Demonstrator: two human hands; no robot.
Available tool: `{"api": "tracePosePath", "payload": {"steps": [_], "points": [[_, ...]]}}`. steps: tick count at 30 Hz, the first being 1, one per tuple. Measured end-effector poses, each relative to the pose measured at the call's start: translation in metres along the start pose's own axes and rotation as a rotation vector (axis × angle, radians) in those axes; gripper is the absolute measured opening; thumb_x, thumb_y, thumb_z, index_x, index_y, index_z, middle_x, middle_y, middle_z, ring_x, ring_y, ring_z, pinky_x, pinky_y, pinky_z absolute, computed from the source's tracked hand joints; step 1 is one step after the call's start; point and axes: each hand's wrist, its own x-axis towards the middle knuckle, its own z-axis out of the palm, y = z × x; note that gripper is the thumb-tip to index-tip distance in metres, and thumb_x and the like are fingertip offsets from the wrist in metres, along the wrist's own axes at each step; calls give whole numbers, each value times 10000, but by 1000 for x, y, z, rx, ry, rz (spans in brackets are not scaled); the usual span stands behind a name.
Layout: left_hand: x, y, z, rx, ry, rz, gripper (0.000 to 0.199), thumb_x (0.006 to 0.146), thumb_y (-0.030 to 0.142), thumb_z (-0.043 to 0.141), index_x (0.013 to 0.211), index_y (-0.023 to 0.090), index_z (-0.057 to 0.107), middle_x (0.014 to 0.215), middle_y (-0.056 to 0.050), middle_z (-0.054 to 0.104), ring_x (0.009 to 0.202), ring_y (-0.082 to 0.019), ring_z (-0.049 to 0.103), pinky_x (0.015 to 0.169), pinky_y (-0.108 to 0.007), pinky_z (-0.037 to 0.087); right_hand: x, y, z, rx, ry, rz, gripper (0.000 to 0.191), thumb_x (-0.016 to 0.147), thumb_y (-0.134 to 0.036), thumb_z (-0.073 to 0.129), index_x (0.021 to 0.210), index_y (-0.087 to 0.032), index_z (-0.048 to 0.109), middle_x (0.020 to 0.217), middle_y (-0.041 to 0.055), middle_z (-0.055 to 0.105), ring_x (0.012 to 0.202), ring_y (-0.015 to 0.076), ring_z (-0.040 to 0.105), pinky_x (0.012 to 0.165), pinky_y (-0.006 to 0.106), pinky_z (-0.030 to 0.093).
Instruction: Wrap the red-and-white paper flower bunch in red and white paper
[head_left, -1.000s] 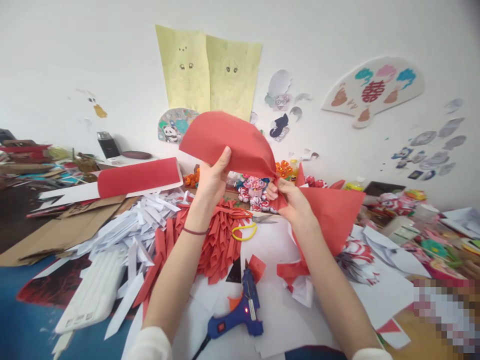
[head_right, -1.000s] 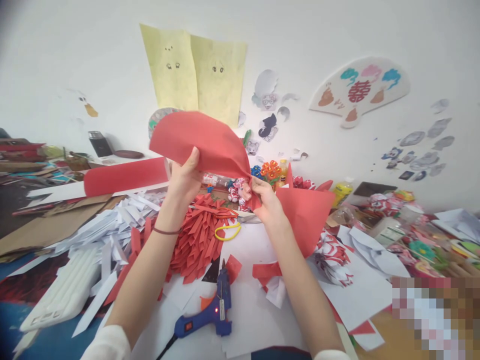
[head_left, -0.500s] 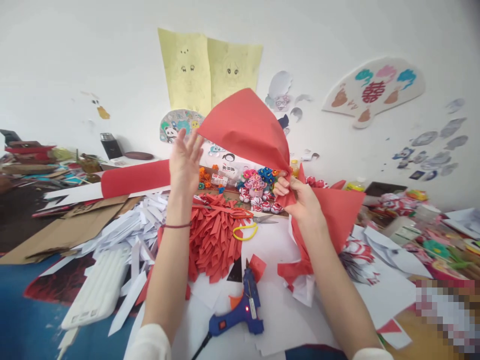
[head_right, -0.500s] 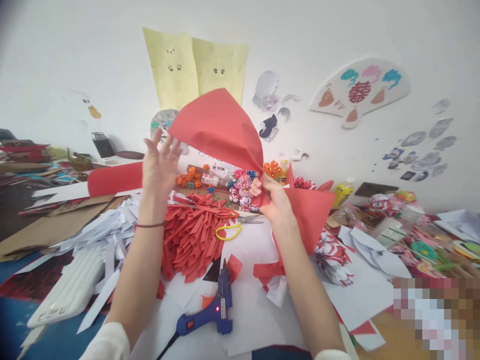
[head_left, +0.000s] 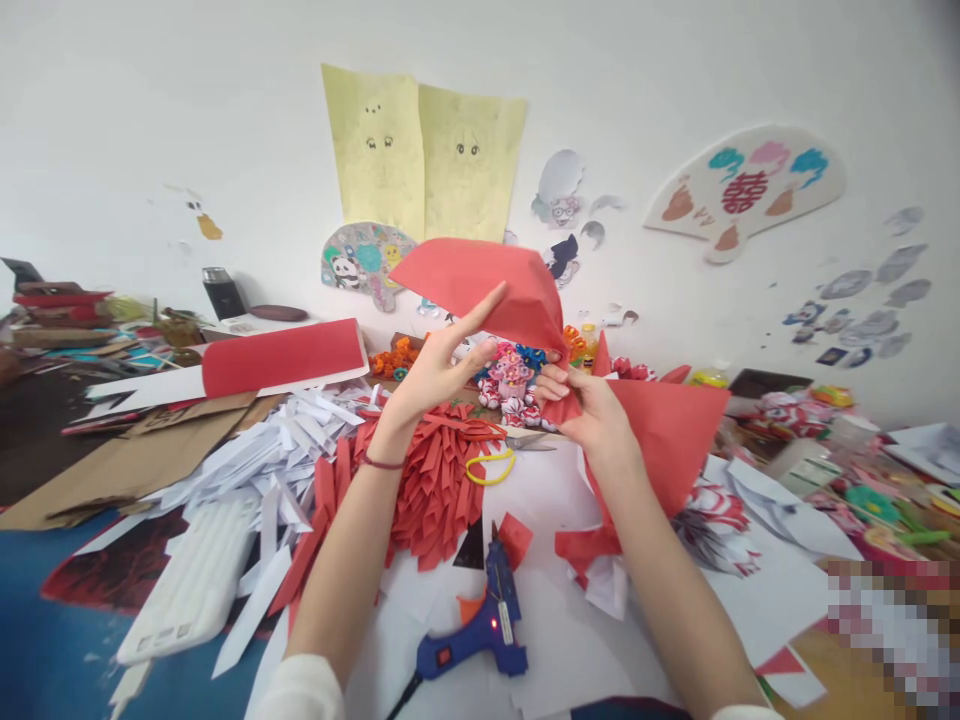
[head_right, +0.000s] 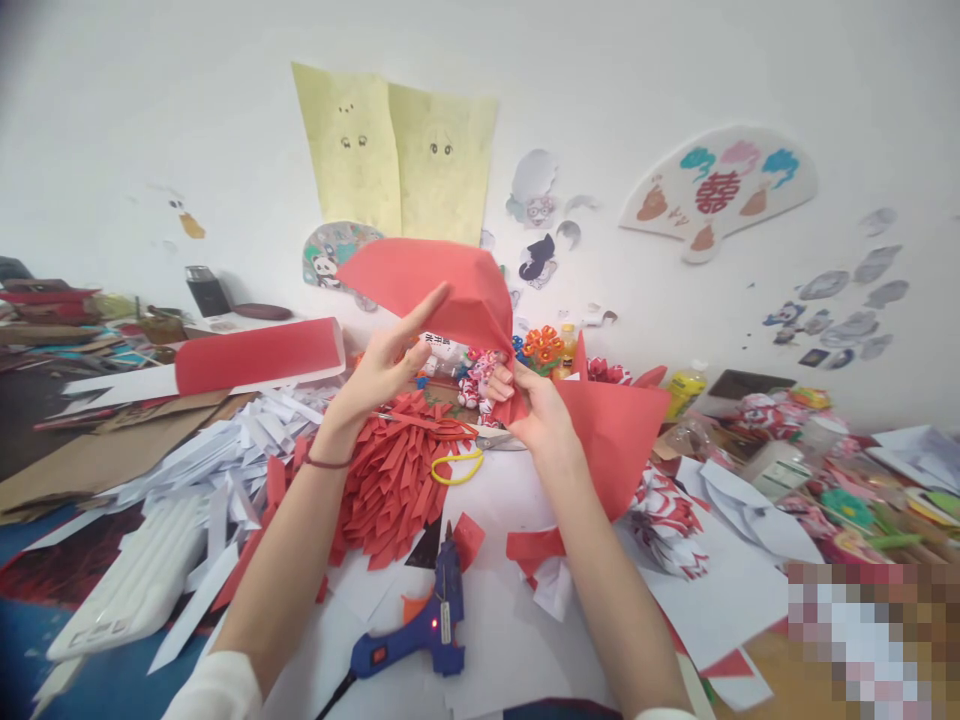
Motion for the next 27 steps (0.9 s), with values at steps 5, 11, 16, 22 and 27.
{"api": "tracePosePath", "payload": {"steps": [5,11,16,22,27], "points": [[3,-8,-24,199,-100,179,588,944,576,494,1458,289,487,1565,-30,428,1472,-317,347,1212,-466,325,-4,-8,1,71,20,-44,267,846,50,368,842,-186,492,601,-47,418,449,62,407,456,160,405],[7,-4,-47,-61,129,222,607,940,689,363,1507,494,266,1628,58,301,1429,-298,418,1096,-444,441,-6,-10,1,84,6,-77,274,810,68,397,792,-199,456,609,-50,412,450,58,406,460,153,399],[12,-22,-35,-202,201,6,666,892,716,461,1456,370,379,1597,-57,368,1429,-308,422,1117,-481,406,-5,-7,2,72,3,-71,262,841,48,396,825,-194,493,605,-51,401,453,60,395,464,151,400],[12,-33,5,-316,172,-92,529,871,654,570,1170,226,654,1306,-98,657,1384,-325,481,1104,-501,460,1,6,2,-3,34,5,217,844,17,389,795,-163,501,592,-44,400,448,61,366,456,158,397],[7,-24,18,-439,195,-152,336,928,467,595,1125,203,662,1282,-70,671,1382,-305,489,1140,-478,448,4,11,1,-47,32,-25,191,832,6,409,763,-148,499,602,-43,380,455,53,361,461,154,372]]}}
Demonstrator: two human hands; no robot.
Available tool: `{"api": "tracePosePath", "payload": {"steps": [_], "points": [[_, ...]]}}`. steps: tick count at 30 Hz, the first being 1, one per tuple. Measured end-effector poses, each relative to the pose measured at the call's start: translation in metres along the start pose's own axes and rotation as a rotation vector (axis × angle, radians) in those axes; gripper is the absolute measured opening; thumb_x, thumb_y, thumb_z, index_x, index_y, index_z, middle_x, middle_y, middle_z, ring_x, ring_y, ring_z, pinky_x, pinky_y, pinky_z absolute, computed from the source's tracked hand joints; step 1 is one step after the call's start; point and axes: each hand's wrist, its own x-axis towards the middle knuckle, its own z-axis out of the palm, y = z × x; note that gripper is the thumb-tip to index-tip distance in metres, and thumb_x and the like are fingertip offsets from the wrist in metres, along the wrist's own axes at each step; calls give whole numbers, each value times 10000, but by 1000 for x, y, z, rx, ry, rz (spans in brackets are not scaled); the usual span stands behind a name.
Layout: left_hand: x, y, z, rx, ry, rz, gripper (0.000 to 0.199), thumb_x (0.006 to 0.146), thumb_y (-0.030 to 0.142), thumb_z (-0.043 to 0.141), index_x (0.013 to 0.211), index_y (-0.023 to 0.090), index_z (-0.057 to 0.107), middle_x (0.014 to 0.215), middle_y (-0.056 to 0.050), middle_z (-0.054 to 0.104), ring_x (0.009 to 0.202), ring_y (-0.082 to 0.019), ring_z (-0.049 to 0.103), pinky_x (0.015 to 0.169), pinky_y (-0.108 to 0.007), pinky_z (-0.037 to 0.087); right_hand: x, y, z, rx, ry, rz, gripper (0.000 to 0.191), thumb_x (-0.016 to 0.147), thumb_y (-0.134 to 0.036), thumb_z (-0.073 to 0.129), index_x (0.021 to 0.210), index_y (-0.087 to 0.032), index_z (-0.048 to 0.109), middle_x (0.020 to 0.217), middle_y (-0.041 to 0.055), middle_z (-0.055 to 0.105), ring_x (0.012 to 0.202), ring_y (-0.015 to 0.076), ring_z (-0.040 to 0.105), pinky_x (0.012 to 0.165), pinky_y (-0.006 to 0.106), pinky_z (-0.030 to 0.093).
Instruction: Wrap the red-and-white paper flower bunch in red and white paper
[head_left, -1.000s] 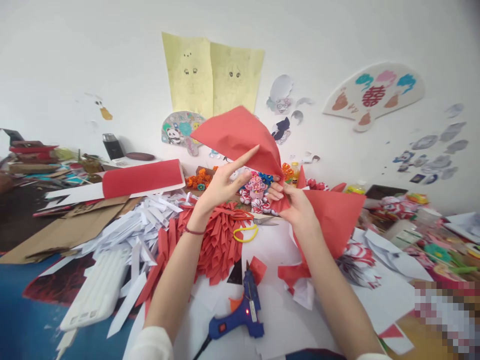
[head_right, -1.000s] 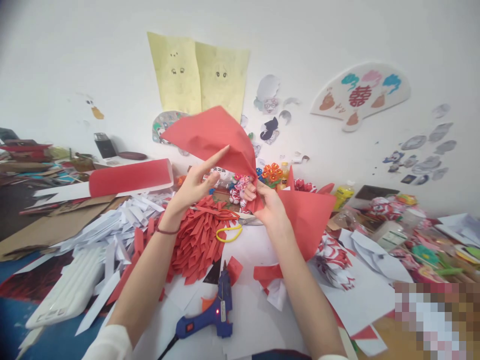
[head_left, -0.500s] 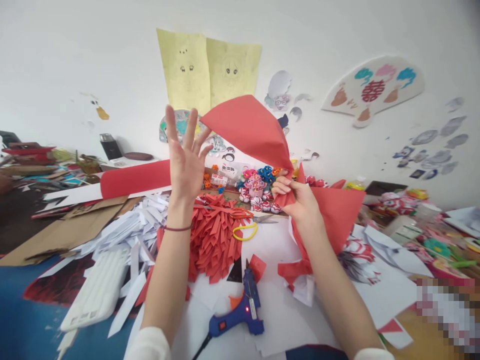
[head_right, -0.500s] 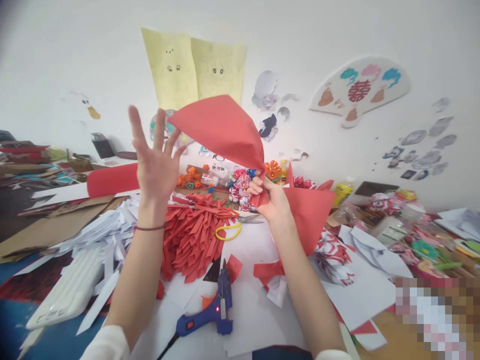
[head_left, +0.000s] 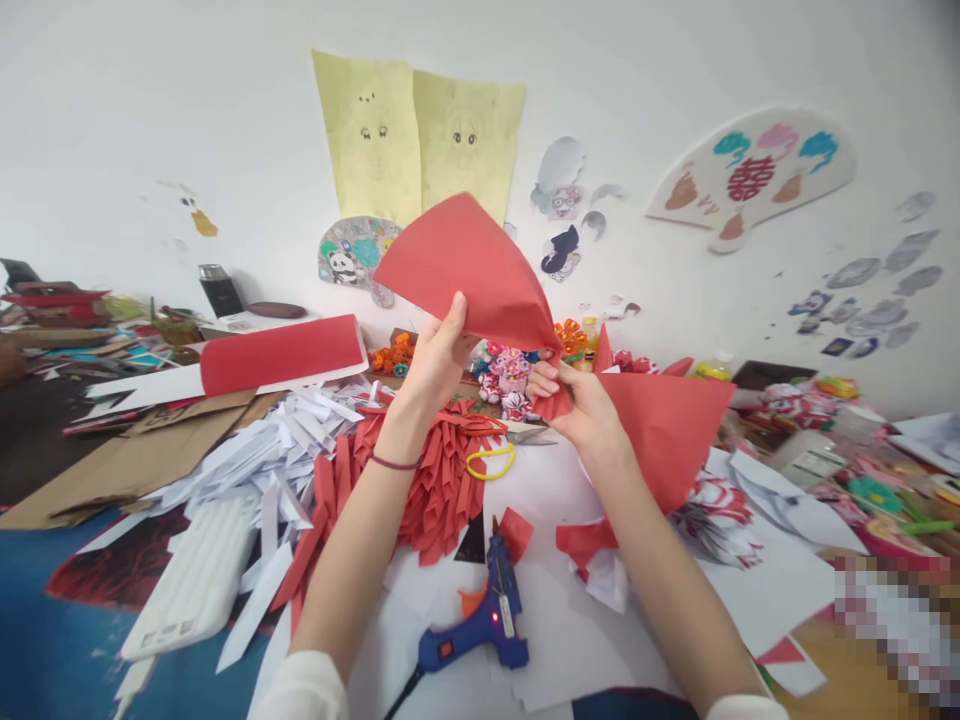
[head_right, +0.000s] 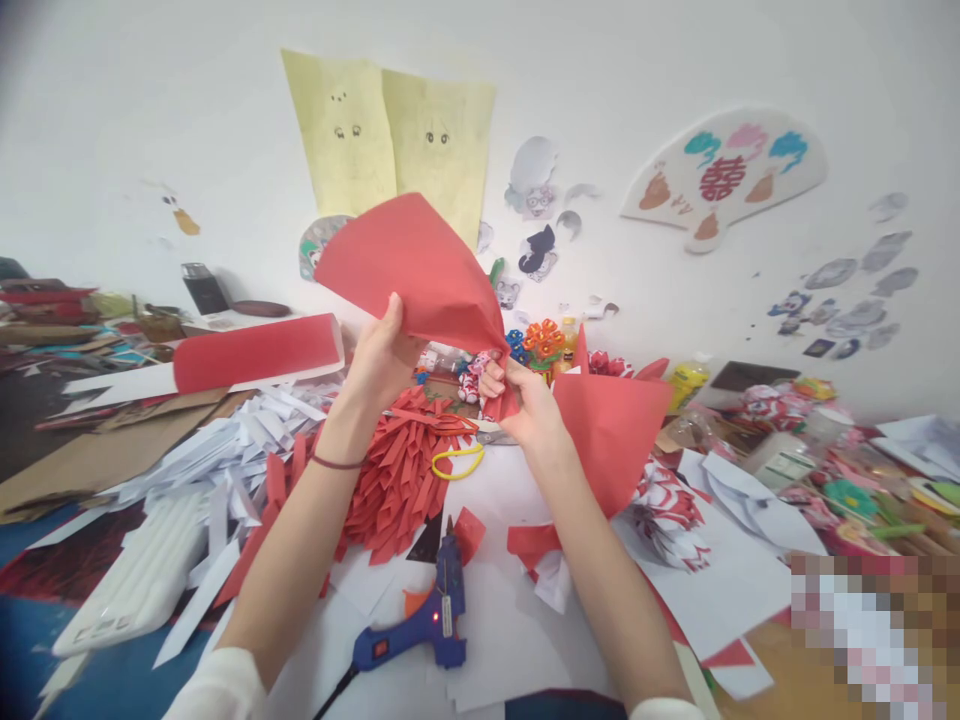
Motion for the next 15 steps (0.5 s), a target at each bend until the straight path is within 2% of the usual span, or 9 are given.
{"api": "tracePosePath", "payload": {"steps": [5,8,12,15], "points": [[-1,-1,-2,-137,37,-92,328,967,406,551,1209,203,640,1340,-47,640,1394,-246,479,1152,-383,444,-1,-2,-1,-100,-16,-71,186,797,7,430,744,-150,513,609,-40,367,471,57,350,476,159,367],[-1,-2,-6,-202,74,-177,348,980,398,534,1268,218,607,1372,-26,620,1396,-222,475,1152,-364,442,-2,-3,-2,-182,-56,-119,161,777,-19,486,694,-157,494,616,-31,397,485,62,369,492,168,381],[-2,-6,-13,-315,0,-207,475,963,542,498,1277,203,609,1326,-50,651,1397,-242,472,1172,-392,413,-3,-1,-2,-292,-101,-189,199,761,-68,585,630,-161,467,600,-11,467,496,78,424,494,187,381],[-4,-11,-17,-275,-64,-189,582,888,657,539,1281,233,606,1334,-51,647,1409,-266,454,1186,-432,384,-2,1,-3,-337,-124,-239,197,806,-144,644,661,-157,510,600,-7,499,495,79,446,493,188,372]]}}
